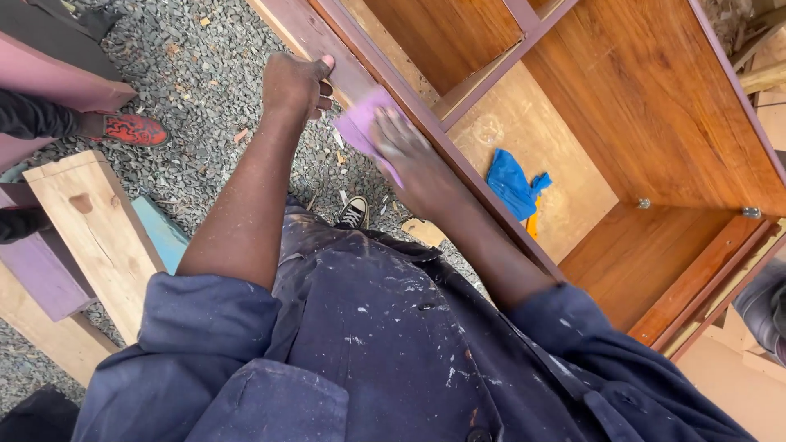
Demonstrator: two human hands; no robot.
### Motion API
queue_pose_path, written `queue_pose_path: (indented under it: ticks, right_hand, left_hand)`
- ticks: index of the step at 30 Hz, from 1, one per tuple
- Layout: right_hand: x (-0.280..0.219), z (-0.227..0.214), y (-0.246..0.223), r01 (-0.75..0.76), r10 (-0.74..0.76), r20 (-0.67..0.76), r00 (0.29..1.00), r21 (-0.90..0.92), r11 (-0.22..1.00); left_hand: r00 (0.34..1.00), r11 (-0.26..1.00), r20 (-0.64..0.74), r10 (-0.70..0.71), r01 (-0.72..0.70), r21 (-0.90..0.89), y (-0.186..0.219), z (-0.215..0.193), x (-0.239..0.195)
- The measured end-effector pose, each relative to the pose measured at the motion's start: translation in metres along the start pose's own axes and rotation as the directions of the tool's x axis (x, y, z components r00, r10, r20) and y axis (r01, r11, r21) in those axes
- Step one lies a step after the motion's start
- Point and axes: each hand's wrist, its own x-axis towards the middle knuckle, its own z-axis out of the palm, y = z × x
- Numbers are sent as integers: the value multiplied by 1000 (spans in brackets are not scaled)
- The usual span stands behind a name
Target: The person holds a container of wood finish and a cloth, then uses a piece of sandpaper to sand the edges and surfaces of a wooden cabinet. The person moves around the cabinet to sand different sections, including the top edge and side panels.
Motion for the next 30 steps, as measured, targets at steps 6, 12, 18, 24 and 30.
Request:
queue_pose_path:
  ticks: [6, 12, 18, 24, 30]
  right_hand:
    - [-113, 20, 34, -8, 5, 67, 998, 48, 999]
    - [0, 4, 4, -25, 27, 35, 999, -49, 998]
    - [-97, 17, 19, 30, -27, 32, 999, -102, 994]
    - [-110, 28, 34, -125, 133, 156, 979, -63, 990]
    - [27, -6, -11, -117, 122, 161, 979, -42, 992]
  left_hand:
    - [997, 996, 62, -36, 41, -73, 9, -8, -3]
    - [993, 994, 95, -68, 75, -75, 14, -10, 1]
    - [840, 863, -243, 485, -414, 290, -14, -24, 50]
    - [850, 699, 4, 527, -436, 567, -9, -28, 44]
    - [861, 530, 47, 507, -355, 770, 1, -36, 51]
